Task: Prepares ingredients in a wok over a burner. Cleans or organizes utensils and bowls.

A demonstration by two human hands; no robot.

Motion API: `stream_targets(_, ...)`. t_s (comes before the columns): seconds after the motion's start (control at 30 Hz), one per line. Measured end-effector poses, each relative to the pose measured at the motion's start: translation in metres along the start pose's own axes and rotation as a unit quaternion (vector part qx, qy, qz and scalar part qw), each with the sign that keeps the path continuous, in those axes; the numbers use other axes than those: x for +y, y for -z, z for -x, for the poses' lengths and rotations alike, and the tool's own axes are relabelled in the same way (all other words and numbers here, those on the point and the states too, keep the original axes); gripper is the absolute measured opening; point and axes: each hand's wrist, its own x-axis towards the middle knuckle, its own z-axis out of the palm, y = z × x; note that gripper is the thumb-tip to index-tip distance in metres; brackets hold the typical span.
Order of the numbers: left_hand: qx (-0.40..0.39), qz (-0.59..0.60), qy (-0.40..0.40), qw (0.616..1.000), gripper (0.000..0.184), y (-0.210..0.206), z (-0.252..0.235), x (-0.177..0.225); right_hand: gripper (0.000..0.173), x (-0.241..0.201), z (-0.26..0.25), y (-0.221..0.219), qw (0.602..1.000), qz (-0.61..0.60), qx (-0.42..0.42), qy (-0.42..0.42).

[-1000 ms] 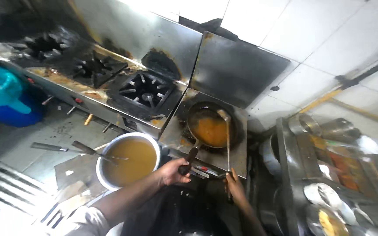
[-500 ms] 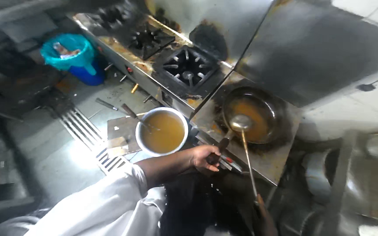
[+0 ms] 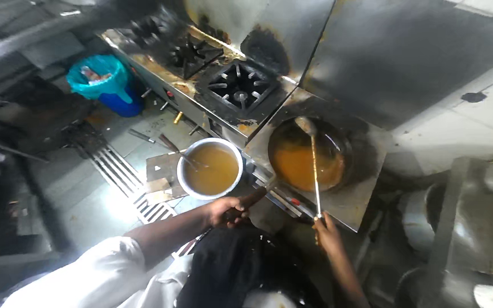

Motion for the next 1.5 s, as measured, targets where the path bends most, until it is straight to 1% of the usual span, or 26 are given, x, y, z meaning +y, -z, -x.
stream_targets(0.03,0.012,-0.003,-0.008,1.0,0.023,0.0,0.014,-0.005,0.062,0.0,0.001,-0.003,1.0,0.0,-0.01,0.013)
stream_targets(0.07,0.018,-0.002,-0.017,1.0,0.029,0.0,0.029,-0.011,0.061,-0.001,0.003,-0.006,1.0,0.002,-0.017,0.026)
stream_targets(0.13,0.043,0.001,-0.028,0.999,0.036,-0.002,0.066,-0.025,0.054,-0.003,0.008,-0.015,0.998,0.0,-0.041,0.044)
stream_targets(0.2,0.097,0.003,-0.036,0.995,0.047,-0.013,0.105,-0.041,0.048,-0.003,0.012,-0.026,0.995,0.0,-0.078,0.06)
stream_targets(0.23,0.131,0.008,-0.043,0.99,0.05,-0.02,0.125,-0.05,0.048,-0.002,0.012,-0.031,0.993,0.005,-0.096,0.075)
stream_targets(0.37,0.241,0.02,-0.101,0.965,0.065,-0.059,0.199,-0.084,0.053,0.005,0.005,-0.066,0.977,0.042,-0.152,0.146)
stream_targets(0.43,0.32,0.006,-0.104,0.942,0.065,-0.085,0.227,-0.092,0.055,0.009,0.003,-0.086,0.964,0.061,-0.185,0.178)
stream_targets(0.5,0.352,0.002,-0.118,0.929,0.063,-0.097,0.246,-0.094,0.056,0.007,0.002,-0.105,0.953,0.084,-0.215,0.195)
stream_targets(0.53,0.359,0.012,-0.128,0.924,0.06,-0.096,0.251,-0.092,0.056,0.006,0.002,-0.112,0.948,0.093,-0.233,0.196)
stream_targets(0.6,0.374,0.052,-0.14,0.915,0.053,-0.084,0.25,-0.084,0.058,0.004,0.002,-0.129,0.941,0.098,-0.263,0.191)
stream_targets(0.67,0.394,0.056,-0.123,0.909,0.047,-0.055,0.247,-0.072,0.058,0.004,0.0,-0.15,0.938,0.108,-0.275,0.182)
stream_targets(0.77,0.459,0.06,-0.081,0.883,0.027,-0.01,0.244,-0.049,0.059,0.003,-0.002,-0.176,0.933,0.15,-0.284,0.165)
stream_targets(0.9,0.516,0.064,-0.051,0.853,0.023,0.034,0.25,-0.02,0.055,-0.011,0.008,-0.19,0.93,0.203,-0.275,0.135)
stream_targets(1.0,0.515,0.076,-0.058,0.852,0.021,0.05,0.257,-0.001,0.053,-0.022,0.022,-0.185,0.933,0.213,-0.271,0.104)
stream_targets(1.1,0.51,0.039,-0.059,0.857,0.026,0.063,0.259,0.015,0.055,-0.021,0.025,-0.184,0.932,0.241,-0.253,0.095)
stream_targets(1.2,0.536,-0.052,-0.04,0.842,0.037,0.074,0.258,0.023,0.053,-0.03,0.022,-0.189,0.928,0.275,-0.232,0.095)
stream_targets(1.27,0.55,-0.103,-0.035,0.828,0.044,0.076,0.257,0.029,0.051,-0.043,0.012,-0.195,0.921,0.302,-0.222,0.103)
stream_targets(1.37,0.558,-0.17,-0.03,0.812,0.051,0.075,0.253,0.033,0.047,-0.076,-0.007,-0.214,0.917,0.314,-0.219,0.112)
stream_targets(1.43,0.555,-0.234,-0.002,0.799,0.059,0.071,0.247,0.033,0.047,-0.095,-0.018,-0.23,0.924,0.307,-0.2,0.111)
stream_targets(1.5,0.541,-0.313,0.027,0.78,0.067,0.067,0.243,0.031,0.044,-0.1,-0.031,-0.243,0.945,0.256,-0.175,0.104)
